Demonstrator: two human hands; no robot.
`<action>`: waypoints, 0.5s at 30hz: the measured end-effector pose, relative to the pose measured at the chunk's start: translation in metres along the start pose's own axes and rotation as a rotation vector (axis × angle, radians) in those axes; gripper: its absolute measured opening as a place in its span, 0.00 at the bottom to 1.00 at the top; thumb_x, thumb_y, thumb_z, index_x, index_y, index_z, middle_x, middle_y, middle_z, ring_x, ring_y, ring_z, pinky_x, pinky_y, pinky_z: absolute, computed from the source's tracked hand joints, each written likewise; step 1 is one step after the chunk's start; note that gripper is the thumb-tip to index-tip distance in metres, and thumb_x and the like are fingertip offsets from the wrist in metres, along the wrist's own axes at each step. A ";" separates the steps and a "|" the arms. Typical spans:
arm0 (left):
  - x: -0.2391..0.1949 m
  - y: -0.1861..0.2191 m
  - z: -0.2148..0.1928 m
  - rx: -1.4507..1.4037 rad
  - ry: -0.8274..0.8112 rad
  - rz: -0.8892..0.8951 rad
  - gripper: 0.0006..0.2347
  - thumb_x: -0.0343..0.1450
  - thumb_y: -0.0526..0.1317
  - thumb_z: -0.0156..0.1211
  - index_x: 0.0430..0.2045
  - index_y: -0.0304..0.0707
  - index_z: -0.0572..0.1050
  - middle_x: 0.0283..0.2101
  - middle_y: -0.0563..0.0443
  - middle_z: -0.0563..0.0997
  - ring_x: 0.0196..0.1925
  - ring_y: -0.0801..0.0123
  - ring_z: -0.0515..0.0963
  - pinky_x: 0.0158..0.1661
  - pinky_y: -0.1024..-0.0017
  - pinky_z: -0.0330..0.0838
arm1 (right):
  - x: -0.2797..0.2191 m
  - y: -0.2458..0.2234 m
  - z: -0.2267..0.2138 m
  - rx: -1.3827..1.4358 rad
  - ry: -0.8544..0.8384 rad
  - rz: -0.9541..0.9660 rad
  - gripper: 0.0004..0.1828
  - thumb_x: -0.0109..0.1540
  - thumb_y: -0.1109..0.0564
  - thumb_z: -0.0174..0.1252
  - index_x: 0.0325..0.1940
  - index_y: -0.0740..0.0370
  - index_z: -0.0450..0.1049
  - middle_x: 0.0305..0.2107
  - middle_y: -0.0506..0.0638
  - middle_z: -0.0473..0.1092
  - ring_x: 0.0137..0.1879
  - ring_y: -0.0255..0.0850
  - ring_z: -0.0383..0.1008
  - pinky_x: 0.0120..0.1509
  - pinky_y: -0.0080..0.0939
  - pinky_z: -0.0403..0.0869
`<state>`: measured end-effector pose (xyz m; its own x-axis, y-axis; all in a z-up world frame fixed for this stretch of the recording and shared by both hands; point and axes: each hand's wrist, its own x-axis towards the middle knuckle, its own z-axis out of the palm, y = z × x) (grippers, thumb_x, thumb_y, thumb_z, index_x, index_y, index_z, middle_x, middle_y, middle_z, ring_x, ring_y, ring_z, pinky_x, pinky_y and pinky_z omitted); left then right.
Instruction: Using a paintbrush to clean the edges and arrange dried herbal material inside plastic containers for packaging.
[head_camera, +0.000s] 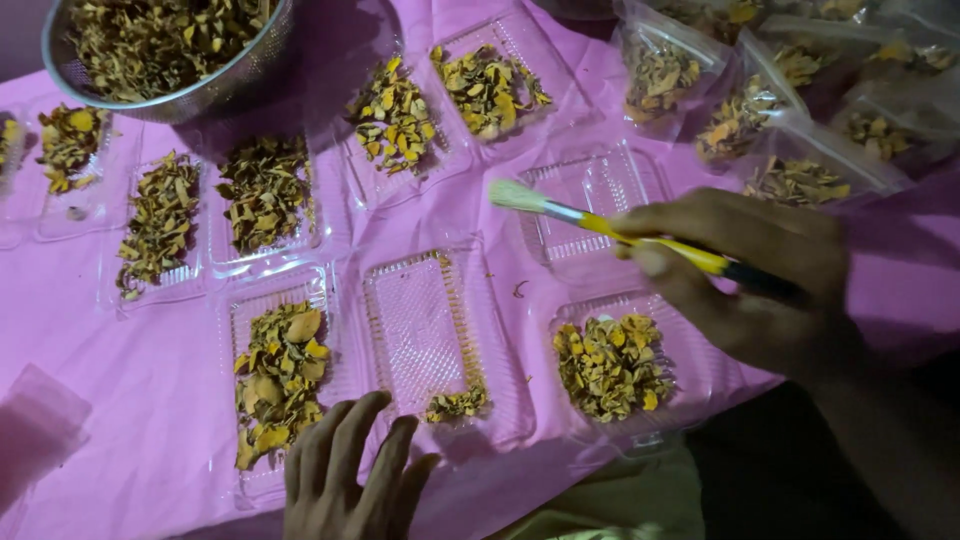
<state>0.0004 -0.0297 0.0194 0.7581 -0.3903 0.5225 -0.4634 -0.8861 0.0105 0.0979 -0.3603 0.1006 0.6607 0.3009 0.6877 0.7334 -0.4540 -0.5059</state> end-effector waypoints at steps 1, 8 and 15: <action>0.008 0.007 -0.006 0.003 0.027 -0.022 0.11 0.71 0.49 0.62 0.40 0.46 0.78 0.55 0.46 0.79 0.55 0.50 0.78 0.52 0.52 0.73 | 0.004 0.007 0.000 0.045 -0.048 -0.042 0.11 0.63 0.66 0.56 0.47 0.77 0.75 0.36 0.62 0.79 0.35 0.42 0.82 0.38 0.34 0.79; 0.046 0.044 -0.003 -0.102 0.121 0.030 0.05 0.69 0.33 0.54 0.22 0.41 0.71 0.45 0.47 0.82 0.48 0.53 0.80 0.45 0.55 0.74 | 0.023 0.043 0.012 0.045 -0.068 -0.222 0.09 0.67 0.65 0.56 0.49 0.74 0.76 0.34 0.59 0.79 0.30 0.39 0.77 0.30 0.33 0.76; 0.125 0.027 0.024 -0.097 -0.246 0.093 0.09 0.72 0.35 0.57 0.46 0.37 0.74 0.46 0.44 0.77 0.44 0.55 0.72 0.46 0.58 0.69 | 0.016 0.059 0.014 0.050 0.053 -0.219 0.09 0.68 0.65 0.54 0.48 0.77 0.75 0.31 0.59 0.75 0.30 0.42 0.73 0.35 0.38 0.72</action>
<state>0.0934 -0.1078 0.0645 0.7935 -0.5278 0.3029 -0.5687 -0.8204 0.0602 0.1536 -0.3704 0.0741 0.4768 0.3427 0.8094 0.8662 -0.3399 -0.3663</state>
